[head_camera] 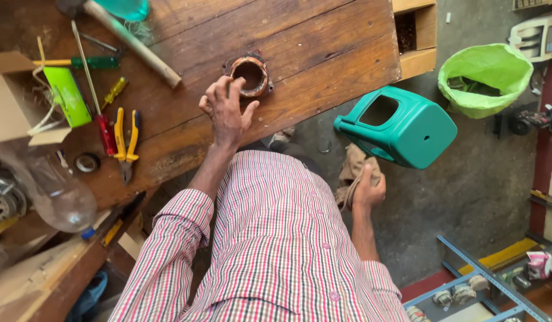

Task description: The person works on an electric motor stator on a wooden workbench. They use pliers to cut and pull out copper wire windings from the stator slots, then hold a small punch against the windings and strike it with a mallet to drive the remaining copper out, continuing to extract wire pieces by hand.

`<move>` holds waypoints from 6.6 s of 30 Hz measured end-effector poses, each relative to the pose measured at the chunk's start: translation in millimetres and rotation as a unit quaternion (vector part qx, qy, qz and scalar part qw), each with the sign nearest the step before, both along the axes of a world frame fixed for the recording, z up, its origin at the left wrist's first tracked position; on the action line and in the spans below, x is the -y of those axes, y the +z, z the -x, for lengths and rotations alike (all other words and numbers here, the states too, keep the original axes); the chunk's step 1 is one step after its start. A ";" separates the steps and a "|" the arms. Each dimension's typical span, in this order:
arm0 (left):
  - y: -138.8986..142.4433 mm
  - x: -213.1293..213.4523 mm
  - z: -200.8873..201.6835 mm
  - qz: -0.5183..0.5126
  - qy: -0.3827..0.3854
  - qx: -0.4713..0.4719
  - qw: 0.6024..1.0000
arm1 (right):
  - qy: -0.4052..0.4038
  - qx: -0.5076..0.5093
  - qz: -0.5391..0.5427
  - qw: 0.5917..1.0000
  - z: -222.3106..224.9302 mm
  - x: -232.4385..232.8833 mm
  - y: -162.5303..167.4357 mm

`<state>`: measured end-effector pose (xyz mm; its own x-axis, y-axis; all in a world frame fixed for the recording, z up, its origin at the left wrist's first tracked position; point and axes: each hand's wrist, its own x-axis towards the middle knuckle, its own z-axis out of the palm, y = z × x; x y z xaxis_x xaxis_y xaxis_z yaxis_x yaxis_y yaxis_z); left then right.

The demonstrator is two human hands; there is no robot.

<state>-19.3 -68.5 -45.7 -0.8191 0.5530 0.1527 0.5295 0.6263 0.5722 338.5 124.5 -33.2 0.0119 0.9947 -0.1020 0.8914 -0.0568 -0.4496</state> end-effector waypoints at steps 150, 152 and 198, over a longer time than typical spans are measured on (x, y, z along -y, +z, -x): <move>103.3 238.1 -45.9 -0.100 0.424 -0.100 0.895 | 0.748 -0.165 0.018 0.643 440.0 156.9 23.0; 89.8 239.2 -87.6 -0.122 0.456 -0.050 0.880 | 0.752 -0.193 0.019 0.631 443.9 170.5 14.2; -16.6 265.5 -388.0 0.134 0.617 0.270 0.727 | 0.644 -0.057 0.054 0.761 554.9 207.6 12.4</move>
<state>368.7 -334.0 -62.3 -0.6176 -0.7025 -0.3537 -0.7863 0.5618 0.2572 -216.4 -83.2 -20.8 -0.9807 0.1605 -0.1114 0.1953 0.7885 -0.5832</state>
